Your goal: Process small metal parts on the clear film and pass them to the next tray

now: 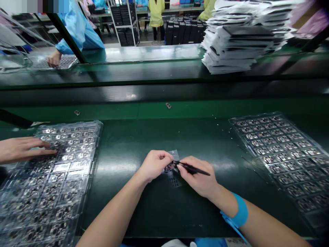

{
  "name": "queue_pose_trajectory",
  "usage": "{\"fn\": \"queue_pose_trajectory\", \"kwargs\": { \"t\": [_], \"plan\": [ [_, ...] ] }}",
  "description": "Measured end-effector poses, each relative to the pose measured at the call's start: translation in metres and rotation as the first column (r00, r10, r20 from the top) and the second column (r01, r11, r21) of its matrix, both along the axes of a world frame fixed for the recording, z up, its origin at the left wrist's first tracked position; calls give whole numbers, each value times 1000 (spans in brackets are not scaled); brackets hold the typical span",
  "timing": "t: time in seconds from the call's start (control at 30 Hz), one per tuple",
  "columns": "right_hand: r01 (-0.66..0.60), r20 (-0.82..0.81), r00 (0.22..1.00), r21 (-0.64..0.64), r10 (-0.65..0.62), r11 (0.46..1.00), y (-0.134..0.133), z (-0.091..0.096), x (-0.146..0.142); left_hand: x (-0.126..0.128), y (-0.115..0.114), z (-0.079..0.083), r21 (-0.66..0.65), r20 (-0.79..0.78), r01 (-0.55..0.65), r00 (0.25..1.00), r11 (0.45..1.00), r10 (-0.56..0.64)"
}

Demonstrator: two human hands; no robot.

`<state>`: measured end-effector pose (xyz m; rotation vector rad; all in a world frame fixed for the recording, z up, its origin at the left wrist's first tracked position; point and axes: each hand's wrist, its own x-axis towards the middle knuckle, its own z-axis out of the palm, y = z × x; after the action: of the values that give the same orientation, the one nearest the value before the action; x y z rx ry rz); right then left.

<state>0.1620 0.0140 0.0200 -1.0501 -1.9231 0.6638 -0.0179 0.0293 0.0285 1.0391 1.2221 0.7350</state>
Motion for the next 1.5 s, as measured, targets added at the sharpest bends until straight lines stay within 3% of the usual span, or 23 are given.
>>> {"fn": "queue_pose_trajectory", "kwargs": {
  "t": [0.1, 0.23, 0.4, 0.5, 0.6, 0.73, 0.87, 1.0, 1.13, 1.23, 1.3, 1.37, 1.5],
  "plan": [
    [-83, 6, 997, 109, 83, 991, -4, -3, -1, 0, 0, 0, -22, 24, -29, 999, 999, 30],
    [-127, 35, 992, 140, 124, 982, -4, -7, -2, 1, 0, 1, -29, 59, -41, 997, 999, 43],
    [5, -54, 999, 106, 1, 994, 3, -2, 0, 3, 0, 1, -55, 81, -69, 994, 996, 73],
    [51, -126, 991, 33, -47, 998, 6, 3, 2, 4, -1, 1, -96, 84, -59, 994, 994, 67],
    [3, -108, 994, -118, -15, 993, 7, 3, 2, 5, -2, 2, -100, 107, -33, 993, 994, 44],
    [-19, -39, 999, -297, 8, 955, 7, 0, -2, 6, -5, 3, -59, 150, -20, 988, 998, 29],
    [-57, -141, 990, -400, 0, 915, 8, -6, -4, 6, -8, 4, -28, 190, 16, 982, 999, -10],
    [-135, -343, 936, -549, -75, 825, 9, -12, -5, 6, -9, 5, 3, 227, 29, 973, 1000, -29],
    [-347, -613, 769, -639, -182, 687, 6, -10, -11, 7, -11, 8, 24, 279, 36, 960, 999, -41],
    [-456, -686, 688, -661, -236, 596, 3, -7, -16, 7, -11, 11, 7, 308, 46, 950, 999, -46],
    [-485, -698, 674, -664, -241, 569, 3, -7, -16, 7, -11, 12, -7, 321, 53, 946, 999, -48],
    [-434, -670, 715, -649, -199, 625, 3, -9, -14, 7, -11, 12, -12, 325, 34, 945, 999, -28],
    [-155, -391, 919, -472, -48, 868, 3, -11, -5, 7, -10, 10, -8, 305, -19, 952, 1000, 20]
  ]
}}
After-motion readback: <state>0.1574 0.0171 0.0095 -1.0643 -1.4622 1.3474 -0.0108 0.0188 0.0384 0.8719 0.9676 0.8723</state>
